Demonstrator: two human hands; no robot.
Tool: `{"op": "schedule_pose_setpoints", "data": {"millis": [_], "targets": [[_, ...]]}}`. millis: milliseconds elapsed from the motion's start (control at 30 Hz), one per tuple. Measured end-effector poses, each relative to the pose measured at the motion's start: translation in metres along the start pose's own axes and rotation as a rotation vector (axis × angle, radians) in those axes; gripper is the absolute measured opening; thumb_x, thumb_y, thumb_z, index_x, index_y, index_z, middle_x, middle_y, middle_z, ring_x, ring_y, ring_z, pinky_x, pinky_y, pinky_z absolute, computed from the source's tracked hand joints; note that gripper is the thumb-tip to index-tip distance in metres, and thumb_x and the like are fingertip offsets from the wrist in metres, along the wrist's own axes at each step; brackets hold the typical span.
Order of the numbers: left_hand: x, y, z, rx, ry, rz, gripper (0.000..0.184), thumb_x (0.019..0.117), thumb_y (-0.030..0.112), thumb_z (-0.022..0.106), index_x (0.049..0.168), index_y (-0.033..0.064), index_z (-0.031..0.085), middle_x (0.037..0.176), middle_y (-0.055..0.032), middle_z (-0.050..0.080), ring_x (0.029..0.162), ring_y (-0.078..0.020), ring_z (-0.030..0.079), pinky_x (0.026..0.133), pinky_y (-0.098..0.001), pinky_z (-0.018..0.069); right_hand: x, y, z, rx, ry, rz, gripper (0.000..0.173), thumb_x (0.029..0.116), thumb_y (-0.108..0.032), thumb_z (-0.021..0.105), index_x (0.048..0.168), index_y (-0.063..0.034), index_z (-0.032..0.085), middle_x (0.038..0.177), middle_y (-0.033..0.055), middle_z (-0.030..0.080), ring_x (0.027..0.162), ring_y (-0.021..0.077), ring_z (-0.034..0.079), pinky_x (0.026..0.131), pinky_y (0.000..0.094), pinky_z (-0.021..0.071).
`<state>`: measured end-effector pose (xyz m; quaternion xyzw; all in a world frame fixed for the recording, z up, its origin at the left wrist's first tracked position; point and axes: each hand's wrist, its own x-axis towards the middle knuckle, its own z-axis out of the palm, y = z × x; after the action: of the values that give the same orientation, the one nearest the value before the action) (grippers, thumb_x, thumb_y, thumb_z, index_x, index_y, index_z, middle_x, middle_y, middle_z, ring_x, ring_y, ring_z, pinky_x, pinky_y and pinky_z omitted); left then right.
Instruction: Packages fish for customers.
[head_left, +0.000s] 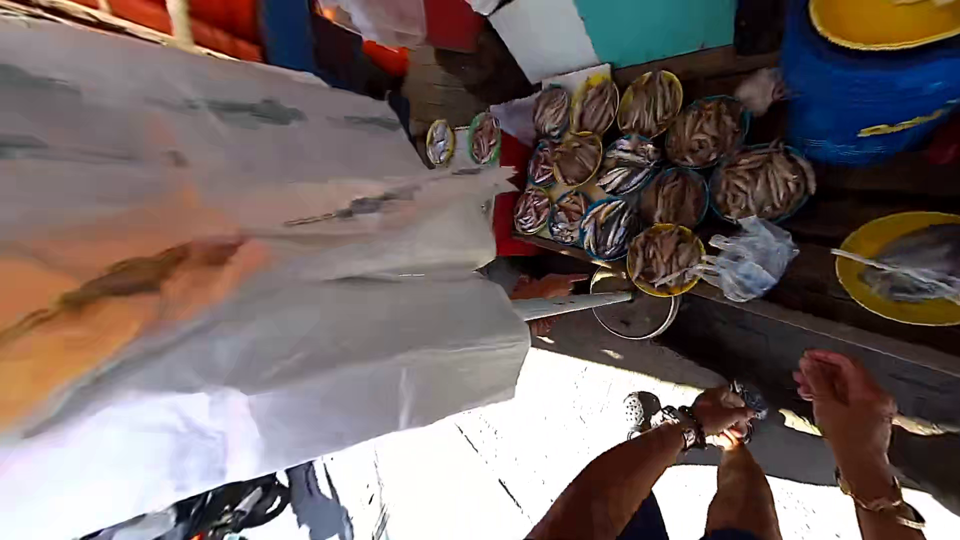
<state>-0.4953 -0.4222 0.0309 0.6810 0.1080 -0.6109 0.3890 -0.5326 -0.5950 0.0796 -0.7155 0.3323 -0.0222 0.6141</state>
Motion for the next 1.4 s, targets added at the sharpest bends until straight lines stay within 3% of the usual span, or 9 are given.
{"op": "schedule_pose_setpoints", "data": {"millis": [167, 400, 567, 767, 967, 1133, 1233, 1300, 1400], "targets": [[-0.115, -0.116, -0.093, -0.118, 0.16, 0.078, 0.03, 0.1055, 0.021, 0.054, 0.118, -0.0051, 0.06, 0.092, -0.011, 0.067, 0.077, -0.0153, 0.065, 0.071, -0.0334, 0.0565, -0.074, -0.138, 0.108, 0.196, -0.034, -0.481, 0.026, 0.0995, -0.022, 0.064, 0.096, 0.0033, 0.07, 0.075, -0.0001, 0.069, 0.061, -0.0022, 0.063, 0.057, 0.0154, 0.055], [-0.247, -0.2, -0.229, -0.195, 0.396, 0.24, 0.025, 0.1056, 0.016, 0.052, 0.108, -0.007, 0.06, 0.091, -0.0144, 0.069, 0.074, -0.0195, 0.068, 0.068, -0.0369, 0.058, -0.111, -0.267, 0.162, 0.51, -0.228, -0.298, 0.09, 0.0921, -0.076, 0.051, 0.143, -0.0021, 0.045, 0.117, 0.0041, 0.069, 0.101, 0.0148, 0.071, 0.083, 0.035, 0.0621], [-0.324, -0.254, -0.272, -0.389, 0.529, 0.342, 0.026, 0.1054, 0.013, 0.049, 0.112, -0.0099, 0.059, 0.095, -0.0166, 0.07, 0.078, -0.0198, 0.07, 0.069, -0.0365, 0.0591, -0.126, -0.299, 0.177, 0.732, -0.204, -0.122, 0.024, 0.1069, -0.037, 0.049, 0.114, -0.0184, 0.063, 0.093, -0.0027, 0.07, 0.079, 0.0097, 0.068, 0.07, 0.0296, 0.0603], [-0.339, -0.3, -0.285, -0.545, 0.531, 0.306, 0.026, 0.1053, 0.012, 0.046, 0.113, -0.0094, 0.058, 0.096, -0.016, 0.071, 0.077, -0.0193, 0.07, 0.068, -0.0357, 0.0593, -0.142, -0.313, 0.171, 0.573, -0.067, -0.288, 0.02, 0.1022, -0.006, 0.052, 0.104, -0.0183, 0.068, 0.081, -0.0088, 0.069, 0.068, 0.0, 0.064, 0.065, 0.0195, 0.0579], [-0.322, -0.269, -0.296, -0.504, 0.419, 0.347, 0.026, 0.1054, 0.013, 0.046, 0.113, -0.0076, 0.058, 0.096, -0.0138, 0.071, 0.078, -0.0179, 0.07, 0.069, -0.0348, 0.0592, -0.146, -0.298, 0.173, 0.476, -0.147, -0.292, 0.025, 0.0951, 0.0, 0.051, 0.109, -0.0122, 0.068, 0.099, 0.0072, 0.076, 0.08, 0.0163, 0.073, 0.07, 0.0314, 0.0627], [-0.326, -0.21, -0.302, -0.33, 0.278, 0.495, 0.031, 0.1028, 0.018, 0.054, 0.121, -0.0057, 0.06, 0.107, -0.015, 0.068, 0.09, -0.0198, 0.069, 0.077, -0.0375, 0.0591, -0.152, -0.249, 0.201, 0.141, -0.162, 0.094, 0.03, 0.0925, 0.007, 0.053, 0.122, 0.0059, 0.058, 0.097, 0.0142, 0.073, 0.076, 0.0222, 0.073, 0.068, 0.037, 0.0639], [-0.337, -0.163, -0.296, -0.158, 0.098, 0.665, 0.087, 0.0824, 0.047, 0.078, 0.146, -0.003, 0.045, 0.141, -0.0186, 0.056, 0.121, -0.0251, 0.06, 0.092, -0.0402, 0.0555, -0.165, -0.21, 0.262, -0.19, -0.318, 0.311, 0.027, 0.1003, -0.001, 0.051, 0.125, 0.0103, 0.055, 0.096, 0.0185, 0.066, 0.071, 0.0229, 0.069, 0.067, 0.0401, 0.0614], [-0.332, -0.135, -0.284, -0.075, 0.168, 0.732, 0.118, 0.067, 0.06, 0.086, 0.154, -0.0027, 0.036, 0.152, -0.0228, 0.045, 0.137, -0.0325, 0.047, 0.11, -0.0452, 0.0447, -0.17, -0.197, 0.308, -0.249, -0.346, 0.348, 0.029, 0.1042, -0.005, 0.05, 0.126, 0.013, 0.054, 0.103, 0.025, 0.064, 0.083, 0.0285, 0.067, 0.077, 0.0456, 0.0594], [-0.303, -0.103, -0.275, -0.166, 0.537, 0.746, 0.1, 0.0786, 0.037, 0.085, 0.149, -0.0138, 0.035, 0.143, -0.0339, 0.049, 0.133, -0.0441, 0.05, 0.111, -0.054, 0.0432, -0.173, -0.193, 0.357, -0.118, -0.334, 0.32, 0.032, 0.1075, -0.014, 0.047, 0.123, 0.013, 0.055, 0.099, 0.0198, 0.065, 0.084, 0.0203, 0.066, 0.077, 0.0377, 0.0587]]}}
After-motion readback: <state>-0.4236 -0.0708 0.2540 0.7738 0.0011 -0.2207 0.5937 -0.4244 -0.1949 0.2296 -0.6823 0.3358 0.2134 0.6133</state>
